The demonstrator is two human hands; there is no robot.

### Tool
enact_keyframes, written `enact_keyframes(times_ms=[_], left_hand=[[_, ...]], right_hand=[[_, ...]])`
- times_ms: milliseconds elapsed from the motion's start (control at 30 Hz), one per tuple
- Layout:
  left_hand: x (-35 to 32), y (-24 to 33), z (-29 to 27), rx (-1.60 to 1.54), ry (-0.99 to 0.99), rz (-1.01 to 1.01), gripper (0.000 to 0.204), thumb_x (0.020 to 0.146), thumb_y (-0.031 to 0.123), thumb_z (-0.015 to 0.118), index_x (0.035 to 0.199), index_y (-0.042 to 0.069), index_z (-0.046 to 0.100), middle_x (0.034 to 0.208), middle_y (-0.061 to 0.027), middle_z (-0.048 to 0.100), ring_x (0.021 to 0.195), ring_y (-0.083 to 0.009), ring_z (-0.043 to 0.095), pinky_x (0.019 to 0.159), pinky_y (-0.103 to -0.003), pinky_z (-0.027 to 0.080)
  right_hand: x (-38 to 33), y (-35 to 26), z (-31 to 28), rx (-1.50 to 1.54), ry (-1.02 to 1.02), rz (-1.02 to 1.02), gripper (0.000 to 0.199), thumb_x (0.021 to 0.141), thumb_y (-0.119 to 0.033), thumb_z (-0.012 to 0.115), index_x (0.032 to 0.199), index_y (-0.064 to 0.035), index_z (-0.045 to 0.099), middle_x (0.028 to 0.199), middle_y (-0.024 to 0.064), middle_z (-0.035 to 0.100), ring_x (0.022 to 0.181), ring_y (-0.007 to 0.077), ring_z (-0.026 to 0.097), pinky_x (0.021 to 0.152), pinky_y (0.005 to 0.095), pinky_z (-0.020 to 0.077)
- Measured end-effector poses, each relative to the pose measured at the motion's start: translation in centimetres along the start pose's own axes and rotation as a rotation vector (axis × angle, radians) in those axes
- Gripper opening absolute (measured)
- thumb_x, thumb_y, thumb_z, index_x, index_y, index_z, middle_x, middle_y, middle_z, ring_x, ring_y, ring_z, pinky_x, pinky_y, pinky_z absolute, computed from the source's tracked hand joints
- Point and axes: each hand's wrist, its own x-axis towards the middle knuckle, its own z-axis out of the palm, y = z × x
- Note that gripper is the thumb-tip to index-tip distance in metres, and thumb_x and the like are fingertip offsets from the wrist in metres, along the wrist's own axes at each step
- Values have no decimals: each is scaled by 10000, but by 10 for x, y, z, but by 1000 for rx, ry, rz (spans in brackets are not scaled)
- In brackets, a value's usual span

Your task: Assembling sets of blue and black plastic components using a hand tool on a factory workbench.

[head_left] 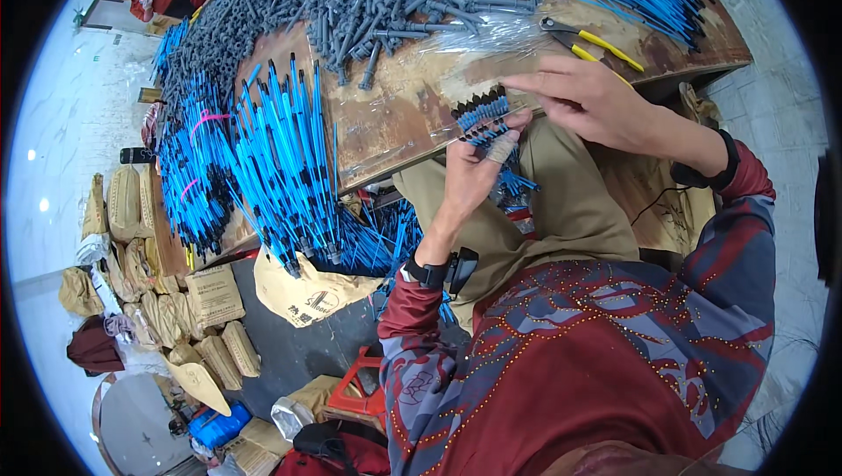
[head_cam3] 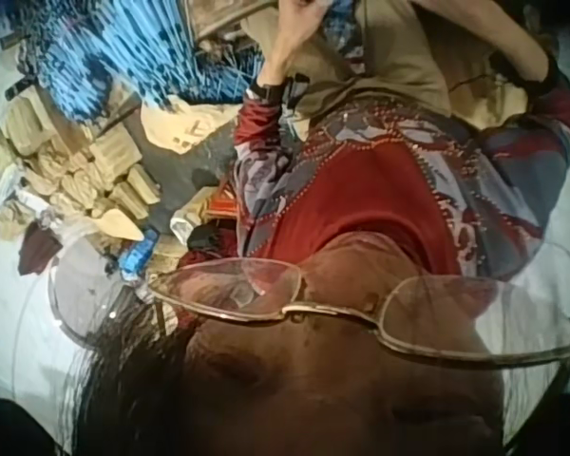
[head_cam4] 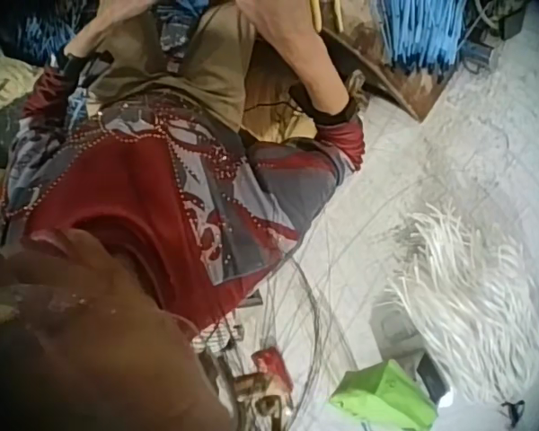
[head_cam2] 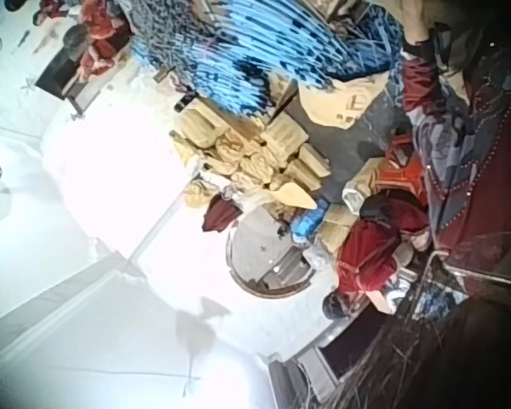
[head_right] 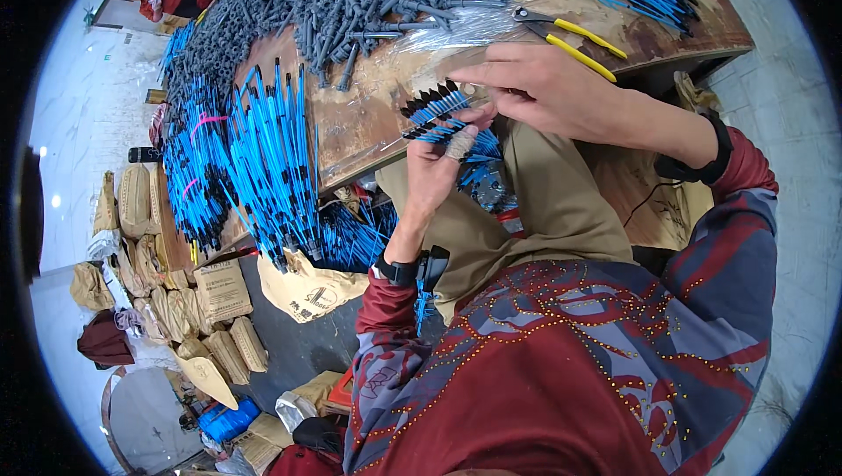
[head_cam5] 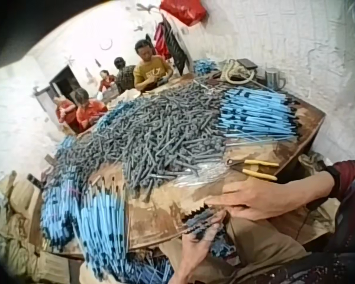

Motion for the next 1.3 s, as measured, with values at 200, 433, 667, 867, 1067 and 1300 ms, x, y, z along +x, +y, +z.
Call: enact_keyframes(times_ms=[200,433,667,867,1067,1300], left_hand=[[1,0,-1,25,-10,20,227,914,-42,551,1122,-30,642,1117,-103,668,1049,-162,612,929,-288,470],[1,4,0,-8,-26,-43,231,915,-52,538,1124,-44,636,1115,-104,669,1040,-161,614,931,-291,469],[0,7,3,-71,-15,-36,232,918,-52,531,1128,-53,630,1119,-117,665,1057,-170,613,946,-295,465],[0,6,3,-15,-19,-40,239,921,-47,531,1142,-51,622,1126,-126,660,1066,-185,613,955,-308,466],[1,3,1,-46,-30,-22,234,939,-26,519,1158,-75,585,1134,-181,644,1083,-264,622,974,-371,486],[3,7,1,-45,-72,-69,250,945,-10,515,1182,-74,565,1138,-204,636,1097,-289,614,979,-397,488]], right_hand=[[2,-1,0,-43,-17,-2,511,786,32,567,1281,-94,568,863,88,493,775,240,505,665,349,424],[8,0,-7,-366,91,-243,473,723,-15,602,1192,-77,617,873,66,530,802,244,518,695,347,443],[8,-9,-5,-468,159,-278,406,727,-40,605,1132,-47,634,870,59,542,804,247,523,711,351,450],[5,-13,5,-580,241,-236,366,723,-49,614,1088,-57,644,889,64,544,829,236,537,714,335,456],[3,-2,10,-277,198,-125,366,745,32,606,1099,-59,633,934,88,538,864,246,553,720,328,455],[5,3,12,-76,208,-94,370,783,98,580,1122,-46,617,981,110,530,883,267,559,731,334,454]])
